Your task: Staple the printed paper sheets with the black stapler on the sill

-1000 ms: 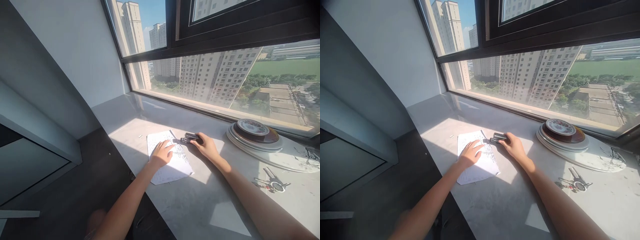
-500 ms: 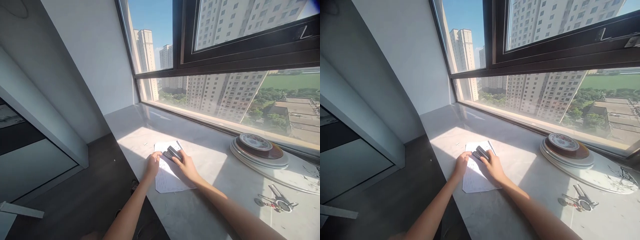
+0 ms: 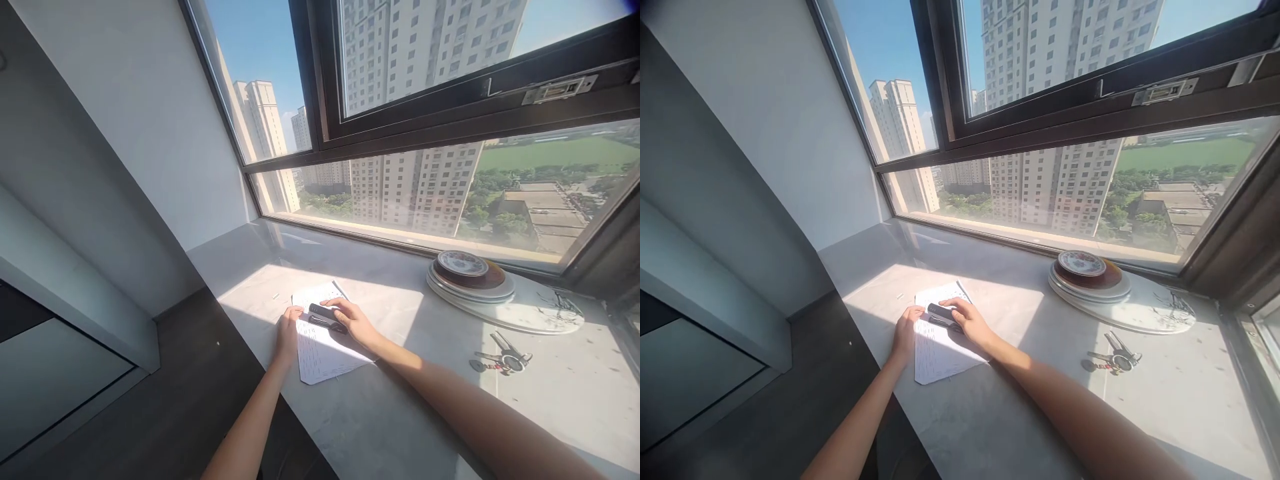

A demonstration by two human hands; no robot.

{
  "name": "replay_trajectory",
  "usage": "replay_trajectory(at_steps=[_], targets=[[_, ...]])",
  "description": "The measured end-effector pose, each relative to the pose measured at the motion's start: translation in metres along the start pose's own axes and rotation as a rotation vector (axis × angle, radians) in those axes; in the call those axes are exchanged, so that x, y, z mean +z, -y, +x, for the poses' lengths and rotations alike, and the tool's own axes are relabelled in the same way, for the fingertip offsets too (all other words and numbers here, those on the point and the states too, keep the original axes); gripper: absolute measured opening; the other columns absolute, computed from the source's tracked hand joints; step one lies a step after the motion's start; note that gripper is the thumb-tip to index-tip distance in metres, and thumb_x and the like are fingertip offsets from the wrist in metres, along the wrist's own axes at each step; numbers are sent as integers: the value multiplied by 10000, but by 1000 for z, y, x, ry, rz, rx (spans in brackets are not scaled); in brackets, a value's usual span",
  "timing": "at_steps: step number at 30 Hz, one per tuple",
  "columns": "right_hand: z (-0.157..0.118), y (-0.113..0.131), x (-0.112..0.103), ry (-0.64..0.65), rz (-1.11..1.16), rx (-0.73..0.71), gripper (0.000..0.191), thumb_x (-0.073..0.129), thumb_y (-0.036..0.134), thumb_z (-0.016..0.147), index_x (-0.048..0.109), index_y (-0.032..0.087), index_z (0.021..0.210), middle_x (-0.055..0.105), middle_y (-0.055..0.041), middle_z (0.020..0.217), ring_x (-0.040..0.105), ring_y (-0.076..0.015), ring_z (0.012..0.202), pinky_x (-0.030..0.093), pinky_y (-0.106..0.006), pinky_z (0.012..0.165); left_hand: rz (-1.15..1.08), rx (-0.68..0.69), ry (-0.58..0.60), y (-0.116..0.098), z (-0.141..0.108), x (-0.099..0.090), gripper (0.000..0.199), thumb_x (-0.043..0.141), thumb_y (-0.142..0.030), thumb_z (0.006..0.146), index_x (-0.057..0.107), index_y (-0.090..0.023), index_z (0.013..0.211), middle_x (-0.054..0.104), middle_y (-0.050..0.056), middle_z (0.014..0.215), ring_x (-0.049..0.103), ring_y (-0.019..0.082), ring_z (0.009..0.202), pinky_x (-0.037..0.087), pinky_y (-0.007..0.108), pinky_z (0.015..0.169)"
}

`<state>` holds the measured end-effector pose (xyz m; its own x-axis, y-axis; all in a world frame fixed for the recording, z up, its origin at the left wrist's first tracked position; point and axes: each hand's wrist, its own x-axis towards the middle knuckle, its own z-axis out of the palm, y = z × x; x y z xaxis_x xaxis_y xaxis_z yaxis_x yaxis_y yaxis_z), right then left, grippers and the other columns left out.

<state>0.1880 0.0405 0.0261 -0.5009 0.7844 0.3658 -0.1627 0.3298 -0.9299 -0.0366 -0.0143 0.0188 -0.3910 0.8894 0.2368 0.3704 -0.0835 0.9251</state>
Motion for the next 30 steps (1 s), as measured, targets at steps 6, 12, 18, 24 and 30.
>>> replay_trajectory(at_steps=[6,12,18,24,30], targets=[[1,8,-14,141,77,56,469,669,666,998,782,312,1284,700,-116,1502,598,-352,1439,417,-561,1239,-72,-5,-2,4,2,-1,310,525,-408,939,736,-193,1011,792,116,1122,750,331,1110,575,468,1055],[3,8,-23,206,108,132,509,740,581,969,750,307,1397,691,-122,1511,653,-332,1333,536,-486,1082,-53,-19,5,-2,0,-2,312,523,-391,927,745,-191,1017,797,115,1162,746,319,1159,574,447,1068],[1,11,-22,275,184,212,524,704,655,983,783,267,1326,749,-129,1359,701,-276,1042,569,-382,830,-26,-12,-18,2,2,-4,349,517,-444,984,742,-192,1069,789,132,1233,736,326,1211,572,459,1093],[3,8,-26,314,191,208,534,717,689,981,775,279,1318,657,-135,1522,692,-262,1089,567,-382,892,10,-23,-40,11,5,-5,344,508,-410,1039,737,-214,1204,747,124,1379,668,327,1355,493,493,1199],[7,4,-31,352,71,91,545,695,716,978,800,287,1297,655,-125,1551,655,-344,1314,509,-531,1133,15,-6,-43,13,6,-5,328,525,-408,1038,748,-216,1183,757,123,1362,677,336,1337,497,501,1191]])
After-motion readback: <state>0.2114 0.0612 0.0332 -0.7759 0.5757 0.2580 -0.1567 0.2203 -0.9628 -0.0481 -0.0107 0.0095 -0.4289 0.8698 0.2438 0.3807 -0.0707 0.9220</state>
